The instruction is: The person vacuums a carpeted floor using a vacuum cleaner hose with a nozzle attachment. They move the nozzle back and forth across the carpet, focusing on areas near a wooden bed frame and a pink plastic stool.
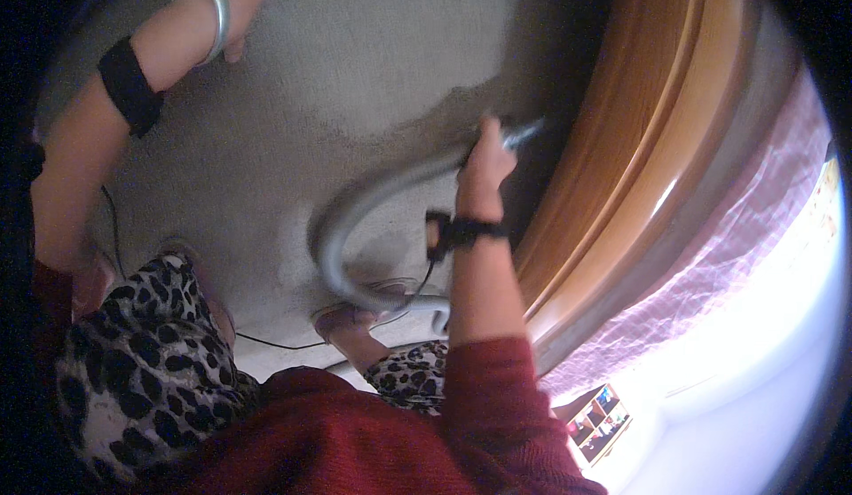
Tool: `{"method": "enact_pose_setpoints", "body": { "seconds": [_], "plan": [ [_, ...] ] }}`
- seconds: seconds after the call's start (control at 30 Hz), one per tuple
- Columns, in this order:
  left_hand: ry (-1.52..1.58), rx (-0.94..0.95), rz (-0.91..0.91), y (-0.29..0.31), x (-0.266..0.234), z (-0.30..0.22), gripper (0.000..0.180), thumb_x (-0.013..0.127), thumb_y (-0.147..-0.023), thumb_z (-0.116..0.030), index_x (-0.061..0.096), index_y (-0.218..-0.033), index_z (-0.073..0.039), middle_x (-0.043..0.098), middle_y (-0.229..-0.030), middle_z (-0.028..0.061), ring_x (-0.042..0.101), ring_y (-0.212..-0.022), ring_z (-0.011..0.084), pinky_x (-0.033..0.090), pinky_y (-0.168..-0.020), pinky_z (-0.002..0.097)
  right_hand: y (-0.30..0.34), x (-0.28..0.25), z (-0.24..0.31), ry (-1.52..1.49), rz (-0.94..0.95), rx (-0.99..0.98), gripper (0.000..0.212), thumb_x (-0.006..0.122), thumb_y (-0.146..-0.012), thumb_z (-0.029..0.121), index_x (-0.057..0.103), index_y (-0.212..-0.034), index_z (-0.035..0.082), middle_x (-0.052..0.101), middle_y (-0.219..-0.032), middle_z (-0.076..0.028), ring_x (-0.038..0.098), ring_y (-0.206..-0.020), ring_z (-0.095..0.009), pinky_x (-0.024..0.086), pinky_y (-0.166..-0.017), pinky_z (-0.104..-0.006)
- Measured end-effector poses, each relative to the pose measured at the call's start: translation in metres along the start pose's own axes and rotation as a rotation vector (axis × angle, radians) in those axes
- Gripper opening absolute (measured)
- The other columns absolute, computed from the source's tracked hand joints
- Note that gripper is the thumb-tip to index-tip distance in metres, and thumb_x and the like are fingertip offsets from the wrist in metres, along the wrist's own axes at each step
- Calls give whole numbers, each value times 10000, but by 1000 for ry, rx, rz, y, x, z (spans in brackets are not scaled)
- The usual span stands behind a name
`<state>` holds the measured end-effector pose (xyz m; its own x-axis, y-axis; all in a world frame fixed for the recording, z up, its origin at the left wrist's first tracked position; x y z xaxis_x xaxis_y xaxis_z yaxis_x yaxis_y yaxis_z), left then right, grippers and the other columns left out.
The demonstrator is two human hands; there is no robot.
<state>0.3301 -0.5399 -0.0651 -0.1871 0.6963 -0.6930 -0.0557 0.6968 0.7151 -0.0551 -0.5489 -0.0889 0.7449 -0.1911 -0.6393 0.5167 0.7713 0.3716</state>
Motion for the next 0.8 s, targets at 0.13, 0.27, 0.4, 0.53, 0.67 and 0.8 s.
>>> {"method": "enact_pose_setpoints", "body": {
  "seconds": [0.13,0.27,0.4,0.53,0.67,0.8],
  "plan": [
    [-7,35,121,-2,-3,3,1191,866,-612,-221,116,-1532,-312,-8,-1603,139,76,-1451,428,281,-1085,639,-51,11,12,18,-46,33,414,719,-760,275,641,-902,-106,641,-823,-104,588,-716,-215,478,-674,-380],
    [-5,12,141,-9,-6,7,1174,856,-628,-203,115,-1533,-306,-9,-1603,142,75,-1451,427,276,-1090,634,28,-22,-39,36,-69,-214,328,728,-766,207,648,-904,-81,637,-894,-55,561,-775,-157,483,-723,-345],
    [-41,14,1,0,-2,2,1151,841,-647,-196,115,-1534,-303,-17,-1602,145,94,-1449,429,281,-1096,618,64,-36,-64,-78,-17,45,305,689,-801,177,636,-971,-70,629,-936,-61,575,-808,-164,480,-766,-323],
    [-62,-11,-28,4,-2,-3,1111,815,-688,-201,104,-1536,-296,-15,-1602,148,104,-1449,424,283,-1099,609,-16,3,-2,61,-1,89,334,654,-821,286,630,-913,-35,642,-851,-111,608,-678,-219,491,-672,-359],
    [-51,-40,-10,-12,2,-2,1173,838,-647,-185,70,-1516,-361,-33,-1603,86,67,-1461,384,296,-1077,644,-35,13,17,-198,12,43,323,698,-777,211,614,-929,-61,631,-814,-110,611,-649,-234,494,-595,-378],
    [-75,-110,-5,-34,14,1,1390,948,-460,-151,63,-1458,-542,-57,-1604,-43,46,-1468,333,332,-1037,701,-21,-11,5,-94,80,24,302,725,-757,162,600,-939,-44,621,-806,-98,606,-602,-229,517,-538,-357]
  ]
}}
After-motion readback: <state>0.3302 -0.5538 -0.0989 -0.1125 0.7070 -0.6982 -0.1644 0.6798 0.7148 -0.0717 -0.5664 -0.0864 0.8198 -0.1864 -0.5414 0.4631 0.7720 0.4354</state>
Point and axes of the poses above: each hand's wrist, its own y-axis away from the middle knuckle, its own x-axis out of the palm, z = x × y, the point moved 4 cm from there along -y, towards the middle knuckle
